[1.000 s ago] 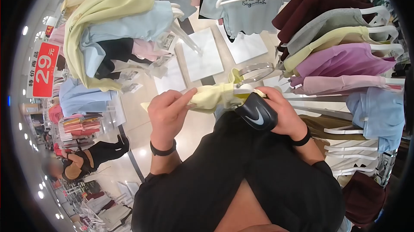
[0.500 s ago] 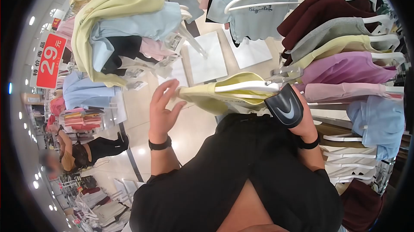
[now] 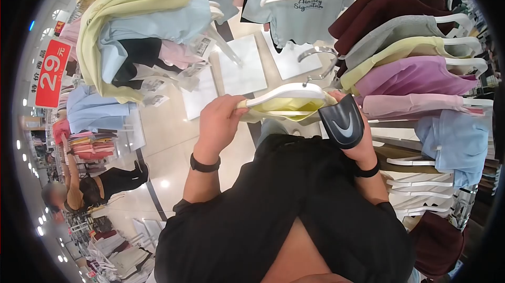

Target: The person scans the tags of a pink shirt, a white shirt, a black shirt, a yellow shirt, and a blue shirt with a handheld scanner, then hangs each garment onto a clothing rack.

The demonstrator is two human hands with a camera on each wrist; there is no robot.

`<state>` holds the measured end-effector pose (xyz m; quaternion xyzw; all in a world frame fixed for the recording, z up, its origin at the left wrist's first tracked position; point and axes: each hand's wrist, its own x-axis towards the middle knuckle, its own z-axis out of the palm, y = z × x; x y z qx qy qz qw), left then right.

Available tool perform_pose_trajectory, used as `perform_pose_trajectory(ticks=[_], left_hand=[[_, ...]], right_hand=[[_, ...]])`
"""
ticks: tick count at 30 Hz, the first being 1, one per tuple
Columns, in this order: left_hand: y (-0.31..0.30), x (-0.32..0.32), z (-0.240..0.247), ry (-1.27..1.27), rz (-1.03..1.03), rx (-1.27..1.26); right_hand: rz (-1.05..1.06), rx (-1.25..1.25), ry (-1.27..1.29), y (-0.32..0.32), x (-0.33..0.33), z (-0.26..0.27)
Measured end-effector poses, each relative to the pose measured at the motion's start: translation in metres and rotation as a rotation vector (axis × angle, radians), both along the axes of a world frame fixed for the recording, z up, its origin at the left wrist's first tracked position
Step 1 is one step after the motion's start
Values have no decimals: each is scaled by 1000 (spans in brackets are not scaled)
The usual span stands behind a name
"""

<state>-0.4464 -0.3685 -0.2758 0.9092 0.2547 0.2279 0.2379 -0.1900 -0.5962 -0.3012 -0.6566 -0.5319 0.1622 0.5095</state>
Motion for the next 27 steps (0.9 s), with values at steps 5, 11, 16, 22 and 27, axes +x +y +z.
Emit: perform_pose_trajectory(ticks=[5, 11, 16, 22, 27], left_hand=[[8, -14, -10, -69, 82, 13], [32, -24, 4, -95, 82, 67], [53, -21, 6, -119, 38, 77], [74, -8, -7, -109, -85, 111], [97, 3, -11, -90, -120, 47]], right_hand=[[1, 146, 154, -8, 3, -1], [-137, 60, 169, -9, 9, -11], [-135, 18, 71, 4, 9, -4], [-122, -54, -130, 34, 3, 5], [-104, -79, 43, 60, -3, -6]])
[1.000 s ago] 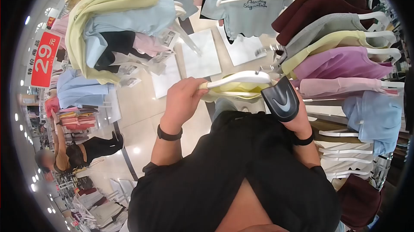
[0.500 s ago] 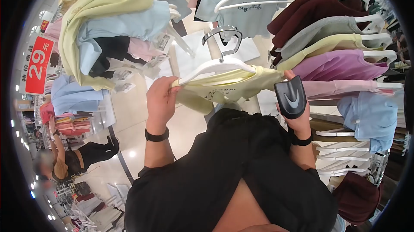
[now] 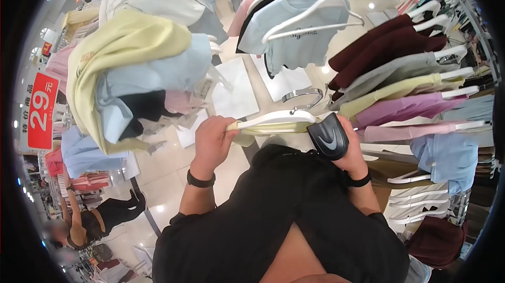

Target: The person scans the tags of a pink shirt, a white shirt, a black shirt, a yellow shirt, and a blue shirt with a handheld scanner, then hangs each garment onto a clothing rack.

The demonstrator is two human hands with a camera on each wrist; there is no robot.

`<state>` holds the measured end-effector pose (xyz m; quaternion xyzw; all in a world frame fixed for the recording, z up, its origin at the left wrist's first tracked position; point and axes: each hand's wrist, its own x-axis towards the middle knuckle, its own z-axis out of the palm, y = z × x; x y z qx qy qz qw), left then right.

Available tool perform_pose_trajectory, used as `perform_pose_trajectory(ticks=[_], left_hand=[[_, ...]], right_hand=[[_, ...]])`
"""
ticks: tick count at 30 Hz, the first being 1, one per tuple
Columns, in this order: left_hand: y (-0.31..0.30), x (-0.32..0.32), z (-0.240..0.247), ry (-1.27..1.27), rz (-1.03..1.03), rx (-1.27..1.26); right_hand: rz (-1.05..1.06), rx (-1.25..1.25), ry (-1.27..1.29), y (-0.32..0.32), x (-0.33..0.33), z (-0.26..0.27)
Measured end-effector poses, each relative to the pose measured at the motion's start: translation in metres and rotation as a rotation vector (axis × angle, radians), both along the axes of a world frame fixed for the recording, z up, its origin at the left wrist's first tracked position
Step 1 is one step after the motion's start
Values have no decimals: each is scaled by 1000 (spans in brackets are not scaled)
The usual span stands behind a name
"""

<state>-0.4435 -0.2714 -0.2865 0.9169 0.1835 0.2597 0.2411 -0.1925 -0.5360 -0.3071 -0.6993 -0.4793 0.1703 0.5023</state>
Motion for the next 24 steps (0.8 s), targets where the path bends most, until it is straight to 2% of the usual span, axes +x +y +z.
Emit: perform_pose_trajectory(ticks=[4, 9, 15, 16, 22, 24], left_hand=[[24, 7, 5, -5, 2, -115], [56, 24, 12, -51, -31, -90], [79, 30, 3, 47, 8, -153], [81, 31, 3, 53, 23, -155], [84, 39, -8, 40, 111, -22], [87, 41, -18, 58, 209, -12]], right_hand=[[-53, -11, 54, 24, 6, -2], [-109, -40, 43, 46, 14, -2], [-154, 67, 267, 68, 9, 4], [-167, 19, 288, 68, 10, 3], [-26, -103, 189, 69, 33, -5], [16, -102, 148, 69, 42, -5]])
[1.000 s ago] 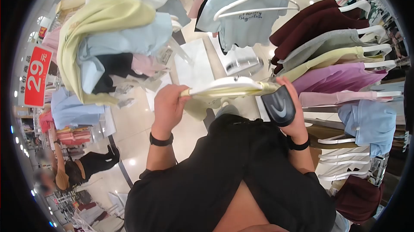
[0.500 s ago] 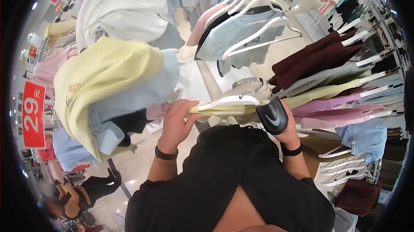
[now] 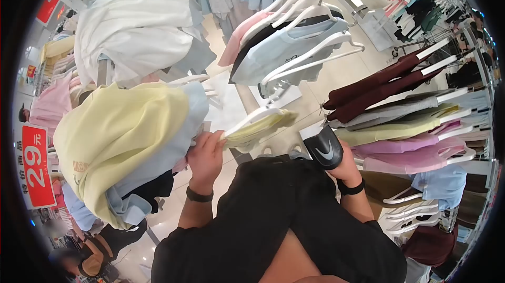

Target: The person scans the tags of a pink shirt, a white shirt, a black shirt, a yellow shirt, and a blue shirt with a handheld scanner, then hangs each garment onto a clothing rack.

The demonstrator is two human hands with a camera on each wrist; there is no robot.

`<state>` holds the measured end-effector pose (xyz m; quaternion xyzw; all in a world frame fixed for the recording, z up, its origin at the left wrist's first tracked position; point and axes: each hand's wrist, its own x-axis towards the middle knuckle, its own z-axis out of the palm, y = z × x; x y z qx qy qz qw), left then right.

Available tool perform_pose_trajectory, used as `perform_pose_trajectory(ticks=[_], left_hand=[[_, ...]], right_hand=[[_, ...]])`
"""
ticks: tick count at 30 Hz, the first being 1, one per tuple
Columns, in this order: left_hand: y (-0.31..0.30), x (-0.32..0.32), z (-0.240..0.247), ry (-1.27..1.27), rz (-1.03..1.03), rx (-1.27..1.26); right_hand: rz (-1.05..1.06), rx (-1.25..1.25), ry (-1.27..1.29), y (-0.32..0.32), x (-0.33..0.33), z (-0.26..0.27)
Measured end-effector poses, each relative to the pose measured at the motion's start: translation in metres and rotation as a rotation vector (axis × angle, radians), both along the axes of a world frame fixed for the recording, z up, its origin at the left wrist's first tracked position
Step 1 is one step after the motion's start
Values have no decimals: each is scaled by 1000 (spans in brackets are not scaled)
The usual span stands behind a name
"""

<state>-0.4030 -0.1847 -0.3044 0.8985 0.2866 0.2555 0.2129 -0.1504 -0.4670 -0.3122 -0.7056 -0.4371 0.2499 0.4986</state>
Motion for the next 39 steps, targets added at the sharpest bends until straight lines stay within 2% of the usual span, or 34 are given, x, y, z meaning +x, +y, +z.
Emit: perform_pose_trajectory(ticks=[6, 16, 19, 23, 26, 29, 33, 39], left_hand=[[8, 14, -8, 52, 202, 31], [24, 70, -22, 19, 237, -60], [28, 97, -30, -118, 156, -55], [27, 133, -14, -83, 94, -29], [32, 158, -9, -85, 76, 31], [36, 180, 6, -121, 42, 32], [38, 211, 27, -112, -29, 123], [34, 251, 44, -144, -123, 93]], right_hand=[[53, -14, -9, -7, 20, 1], [22, -82, -3, -41, 40, -5], [-13, -75, 20, -47, 41, -2], [-49, -80, 49, -59, 42, 0], [-28, -91, -53, -68, 45, -3], [-83, -100, 44, -68, 40, 4], [-70, -103, 26, -69, 37, 3], [-61, -80, 19, -67, 34, 2]])
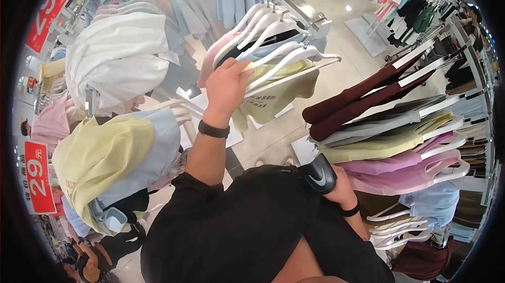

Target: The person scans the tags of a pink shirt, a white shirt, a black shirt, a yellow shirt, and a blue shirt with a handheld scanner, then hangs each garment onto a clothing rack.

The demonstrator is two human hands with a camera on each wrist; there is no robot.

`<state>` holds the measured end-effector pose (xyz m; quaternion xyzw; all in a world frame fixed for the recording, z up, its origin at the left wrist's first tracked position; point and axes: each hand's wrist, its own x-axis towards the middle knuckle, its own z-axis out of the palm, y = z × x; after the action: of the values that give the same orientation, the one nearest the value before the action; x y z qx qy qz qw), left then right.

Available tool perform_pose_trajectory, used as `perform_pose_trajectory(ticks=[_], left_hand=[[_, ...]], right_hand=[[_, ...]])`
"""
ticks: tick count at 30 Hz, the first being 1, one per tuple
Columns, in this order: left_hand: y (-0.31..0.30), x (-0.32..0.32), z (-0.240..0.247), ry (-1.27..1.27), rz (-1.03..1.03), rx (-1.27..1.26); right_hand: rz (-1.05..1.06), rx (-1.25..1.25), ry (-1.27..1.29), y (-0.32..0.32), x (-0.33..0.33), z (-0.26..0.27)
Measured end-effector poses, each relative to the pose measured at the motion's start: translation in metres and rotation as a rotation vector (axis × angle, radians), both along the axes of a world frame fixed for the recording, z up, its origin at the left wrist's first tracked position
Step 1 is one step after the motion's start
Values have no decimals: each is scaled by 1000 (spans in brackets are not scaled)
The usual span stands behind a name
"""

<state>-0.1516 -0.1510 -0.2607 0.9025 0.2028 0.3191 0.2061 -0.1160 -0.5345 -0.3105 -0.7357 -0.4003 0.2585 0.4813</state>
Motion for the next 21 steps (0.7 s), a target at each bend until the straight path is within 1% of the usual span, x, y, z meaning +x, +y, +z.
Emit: perform_pose_trajectory(ticks=[2, 5, 6, 9, 12, 15, 18, 21], left_hand=[[0, 10, 6, -3, 4, 11], [-5, 18, 16, -33, 14, -4], [-6, 18, 18, -47, 18, -14], [-6, 14, 9, -154, 44, -6], [1, 3, -5, -181, 39, -109], [4, -7, -20, -98, -6, -164], [1, -9, -19, -173, -75, -160], [-2, -17, -6, -265, 46, 176]], right_hand=[[-8, 20, -28, 1, -2, 1], [26, -13, -115, -3, 0, 3], [23, -15, -95, -4, 0, 3], [-5, 3, -49, -5, -1, 1], [-48, 44, -33, -3, -3, 2], [-40, 36, -34, -2, -4, 0], [-26, 24, -38, -4, -2, -5], [-31, 23, -33, 1, -1, 1]])
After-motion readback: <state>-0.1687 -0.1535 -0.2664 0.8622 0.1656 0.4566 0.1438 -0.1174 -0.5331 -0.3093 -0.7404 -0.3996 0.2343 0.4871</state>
